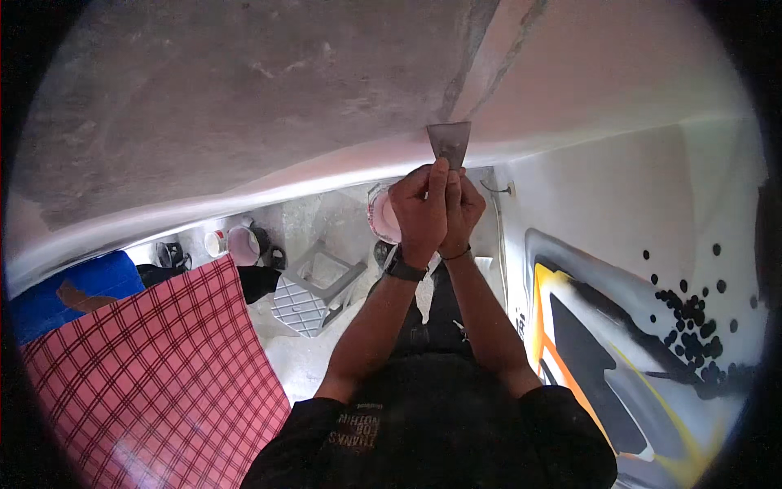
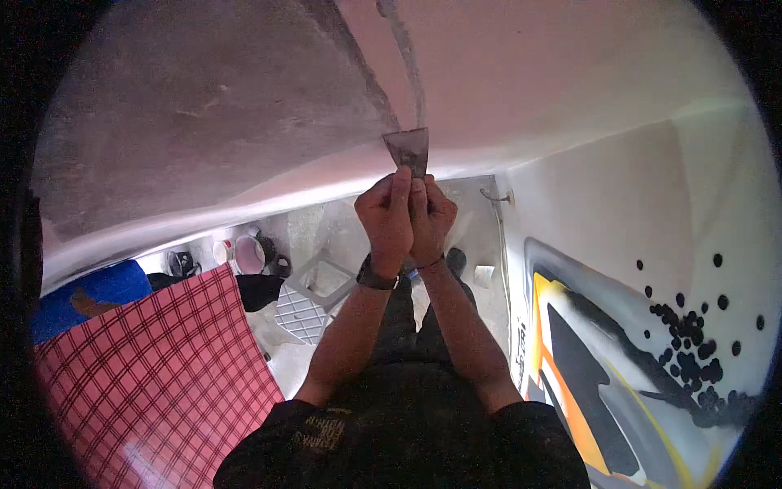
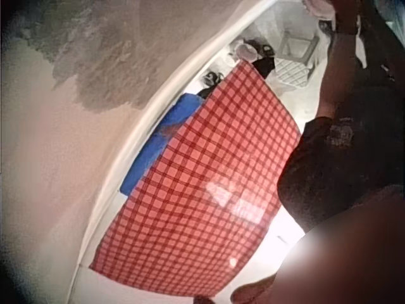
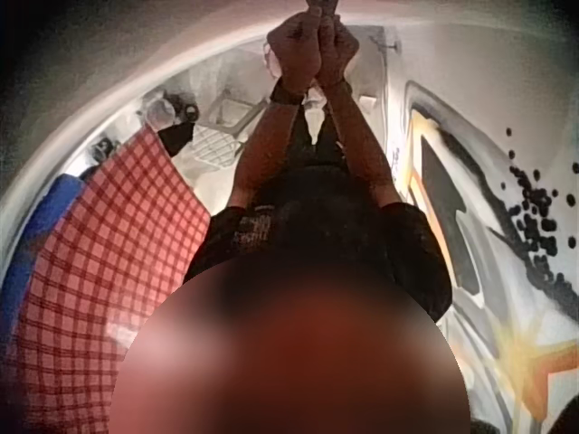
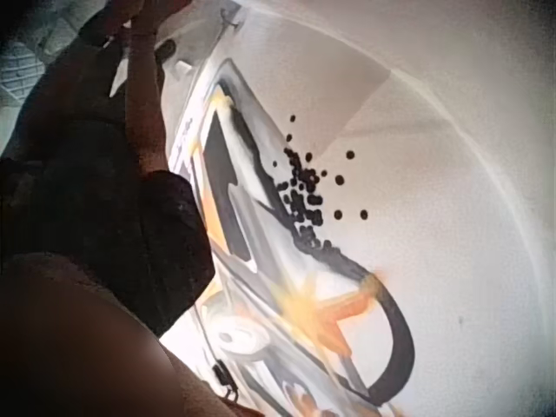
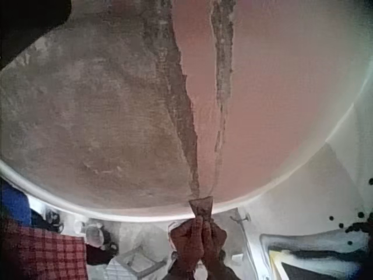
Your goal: Scraping a wall with a putty knife and applying paint or primer to a patched area.
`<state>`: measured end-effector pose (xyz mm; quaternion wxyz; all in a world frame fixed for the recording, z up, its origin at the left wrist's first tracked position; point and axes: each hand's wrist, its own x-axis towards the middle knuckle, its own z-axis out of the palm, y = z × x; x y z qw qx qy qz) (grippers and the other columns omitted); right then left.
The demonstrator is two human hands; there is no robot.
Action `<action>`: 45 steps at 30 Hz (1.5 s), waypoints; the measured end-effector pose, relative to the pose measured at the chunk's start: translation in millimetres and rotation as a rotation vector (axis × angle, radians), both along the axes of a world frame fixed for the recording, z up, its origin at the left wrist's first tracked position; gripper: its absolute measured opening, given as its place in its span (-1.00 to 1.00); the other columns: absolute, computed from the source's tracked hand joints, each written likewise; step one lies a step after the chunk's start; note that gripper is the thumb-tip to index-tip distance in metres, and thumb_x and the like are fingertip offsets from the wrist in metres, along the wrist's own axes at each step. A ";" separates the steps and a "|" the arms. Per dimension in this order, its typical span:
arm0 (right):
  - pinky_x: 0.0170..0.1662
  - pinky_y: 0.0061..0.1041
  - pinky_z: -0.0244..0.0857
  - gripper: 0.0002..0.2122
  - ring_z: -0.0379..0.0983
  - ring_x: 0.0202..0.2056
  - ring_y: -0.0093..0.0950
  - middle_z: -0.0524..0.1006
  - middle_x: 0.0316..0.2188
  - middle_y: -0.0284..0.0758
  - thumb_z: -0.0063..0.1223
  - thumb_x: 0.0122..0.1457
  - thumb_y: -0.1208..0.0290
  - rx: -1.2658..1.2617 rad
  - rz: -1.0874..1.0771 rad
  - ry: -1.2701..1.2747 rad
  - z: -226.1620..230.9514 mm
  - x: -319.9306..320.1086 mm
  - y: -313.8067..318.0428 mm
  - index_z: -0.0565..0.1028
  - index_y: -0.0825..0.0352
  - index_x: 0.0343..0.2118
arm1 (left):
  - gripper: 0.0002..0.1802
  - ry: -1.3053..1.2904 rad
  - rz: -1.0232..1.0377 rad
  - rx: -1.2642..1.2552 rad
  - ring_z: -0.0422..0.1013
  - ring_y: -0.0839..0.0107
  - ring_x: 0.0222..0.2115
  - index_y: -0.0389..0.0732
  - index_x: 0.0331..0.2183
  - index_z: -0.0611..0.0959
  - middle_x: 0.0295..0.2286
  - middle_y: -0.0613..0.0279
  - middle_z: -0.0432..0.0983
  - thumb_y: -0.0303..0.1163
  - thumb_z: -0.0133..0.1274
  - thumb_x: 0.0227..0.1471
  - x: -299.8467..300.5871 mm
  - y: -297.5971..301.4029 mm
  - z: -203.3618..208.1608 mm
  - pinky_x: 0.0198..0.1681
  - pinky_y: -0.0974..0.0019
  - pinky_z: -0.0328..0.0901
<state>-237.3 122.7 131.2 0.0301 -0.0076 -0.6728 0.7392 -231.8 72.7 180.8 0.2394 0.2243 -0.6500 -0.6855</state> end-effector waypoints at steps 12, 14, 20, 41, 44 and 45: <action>-0.56 -0.53 0.07 -0.69 0.12 -0.55 -0.69 0.28 -0.72 -0.39 -0.06 0.23 0.28 -0.001 0.029 0.001 4.7 -2.0 5.5 0.39 0.45 -0.53 | -0.73 -0.019 0.028 -0.027 0.19 0.71 -0.58 -0.38 -0.57 0.59 -0.67 0.45 0.39 -0.41 0.08 0.10 1.3 3.3 -0.1 -0.56 0.53 0.15; -0.55 -0.55 0.09 -0.69 0.13 -0.54 -0.69 0.28 -0.71 -0.38 -0.06 0.23 0.26 0.043 0.022 -0.007 3.9 -1.9 5.3 0.39 0.44 -0.52 | -0.71 -0.041 0.041 -0.044 0.19 0.71 -0.60 -0.37 -0.58 0.57 -0.68 0.43 0.39 -0.41 0.06 0.11 1.7 4.2 0.3 -0.58 0.53 0.14; -0.53 -0.55 0.11 -0.70 0.14 -0.54 -0.69 0.30 -0.69 -0.38 -0.05 0.23 0.27 -0.012 0.027 -0.040 6.0 0.3 4.1 0.40 0.43 -0.52 | -0.68 -0.044 0.025 0.008 0.18 0.73 -0.61 -0.36 -0.61 0.53 -0.69 0.42 0.39 -0.39 0.05 0.13 2.6 4.9 -0.1 -0.59 0.53 0.13; -0.55 -0.59 0.06 -0.71 0.12 -0.54 -0.72 0.30 -0.69 -0.47 -0.06 0.25 0.33 -0.096 0.024 -0.029 2.4 4.3 -3.0 0.38 0.44 -0.54 | -0.71 -0.012 0.039 -0.007 0.16 0.72 -0.59 -0.36 -0.58 0.58 -0.66 0.49 0.37 -0.39 0.08 0.11 3.2 -3.7 -3.4 -0.56 0.55 0.10; -0.55 -0.59 0.05 -0.70 0.11 -0.54 -0.71 0.28 -0.69 -0.47 -0.06 0.25 0.32 -0.058 0.030 -0.018 -0.9 4.1 -3.3 0.36 0.44 -0.55 | -0.73 -0.028 0.014 -0.093 0.25 0.69 -0.59 -0.37 -0.54 0.60 -0.65 0.38 0.46 -0.39 0.07 0.11 3.2 -5.5 -5.6 -0.54 0.52 0.19; -0.55 -0.59 0.05 -0.70 0.11 -0.54 -0.71 0.28 -0.69 -0.47 -0.06 0.25 0.32 -0.046 0.049 -0.032 -2.2 4.0 -2.8 0.36 0.44 -0.55 | -0.72 -0.045 0.022 -0.055 0.24 0.69 -0.60 -0.37 -0.55 0.59 -0.65 0.37 0.45 -0.39 0.07 0.11 3.1 -5.3 -6.5 -0.54 0.52 0.18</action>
